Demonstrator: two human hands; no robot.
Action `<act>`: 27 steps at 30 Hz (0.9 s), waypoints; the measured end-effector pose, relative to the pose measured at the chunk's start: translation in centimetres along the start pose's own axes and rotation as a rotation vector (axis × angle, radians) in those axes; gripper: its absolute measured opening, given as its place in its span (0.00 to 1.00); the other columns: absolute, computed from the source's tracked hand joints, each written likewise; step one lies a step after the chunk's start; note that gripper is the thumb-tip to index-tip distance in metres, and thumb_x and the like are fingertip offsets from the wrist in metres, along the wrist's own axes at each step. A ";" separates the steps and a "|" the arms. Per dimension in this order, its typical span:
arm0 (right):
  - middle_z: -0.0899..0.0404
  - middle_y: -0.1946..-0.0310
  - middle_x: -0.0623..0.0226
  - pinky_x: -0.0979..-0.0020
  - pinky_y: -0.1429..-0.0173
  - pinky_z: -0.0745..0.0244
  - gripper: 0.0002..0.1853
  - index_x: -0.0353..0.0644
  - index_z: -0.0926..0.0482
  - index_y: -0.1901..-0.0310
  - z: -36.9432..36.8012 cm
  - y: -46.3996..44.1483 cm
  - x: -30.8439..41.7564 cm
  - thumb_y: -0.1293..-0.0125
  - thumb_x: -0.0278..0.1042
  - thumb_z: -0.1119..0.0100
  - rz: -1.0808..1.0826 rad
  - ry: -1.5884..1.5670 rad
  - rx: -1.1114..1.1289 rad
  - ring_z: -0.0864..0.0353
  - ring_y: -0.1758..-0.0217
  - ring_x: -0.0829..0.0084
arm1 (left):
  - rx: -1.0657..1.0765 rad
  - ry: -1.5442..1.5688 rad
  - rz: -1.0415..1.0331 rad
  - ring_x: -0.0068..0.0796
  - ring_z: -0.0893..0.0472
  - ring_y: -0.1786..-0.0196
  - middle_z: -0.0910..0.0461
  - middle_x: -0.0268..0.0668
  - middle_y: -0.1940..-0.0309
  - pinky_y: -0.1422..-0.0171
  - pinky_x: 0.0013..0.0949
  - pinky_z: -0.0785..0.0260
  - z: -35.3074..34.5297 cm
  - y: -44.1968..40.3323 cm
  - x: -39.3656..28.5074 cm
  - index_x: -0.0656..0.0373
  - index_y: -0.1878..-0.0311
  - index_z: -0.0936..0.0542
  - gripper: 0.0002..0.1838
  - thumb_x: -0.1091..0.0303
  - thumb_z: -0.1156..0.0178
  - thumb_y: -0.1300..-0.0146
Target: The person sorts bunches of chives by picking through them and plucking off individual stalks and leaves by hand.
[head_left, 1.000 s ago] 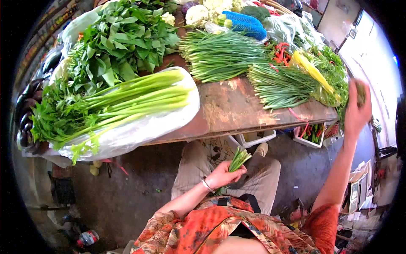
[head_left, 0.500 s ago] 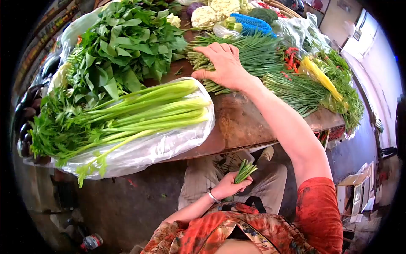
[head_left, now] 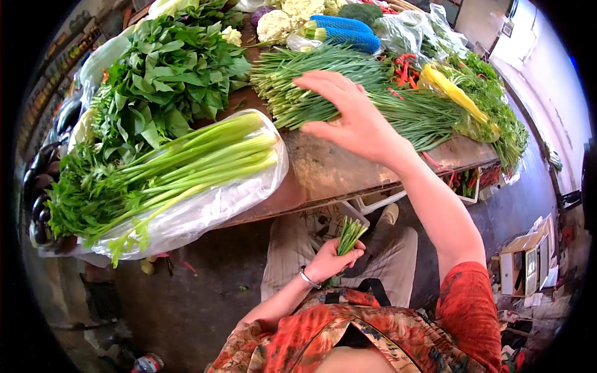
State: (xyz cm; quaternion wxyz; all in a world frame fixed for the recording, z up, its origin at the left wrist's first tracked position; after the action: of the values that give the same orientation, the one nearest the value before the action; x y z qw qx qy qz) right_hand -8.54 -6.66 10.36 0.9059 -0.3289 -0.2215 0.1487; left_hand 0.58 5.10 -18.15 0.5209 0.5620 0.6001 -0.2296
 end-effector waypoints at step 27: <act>0.21 0.70 0.69 0.75 0.66 0.26 0.07 0.35 0.22 0.57 -3.9 32.7 -1.1 0.34 0.28 0.41 -1.037 -1.215 -0.419 0.23 0.73 0.80 | 0.042 0.213 0.009 0.26 0.21 0.73 0.19 0.40 0.69 0.74 0.24 0.34 -4.6 -0.8 -0.4 0.63 0.51 0.26 0.13 0.66 0.48 0.33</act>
State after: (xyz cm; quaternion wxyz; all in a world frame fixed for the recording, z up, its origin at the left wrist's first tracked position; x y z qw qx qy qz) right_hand -11.56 14.96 -14.31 0.5017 -0.2093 -0.8196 -0.1809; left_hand -1.88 8.67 -16.39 0.4433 0.5967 0.6445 -0.1788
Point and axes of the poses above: each hand's wrist, its own y-axis away from the middle knuckle, its own z-axis out of the back of the hand, x = y × z, the point moved 10 cm from there along -y, towards the middle knuckle
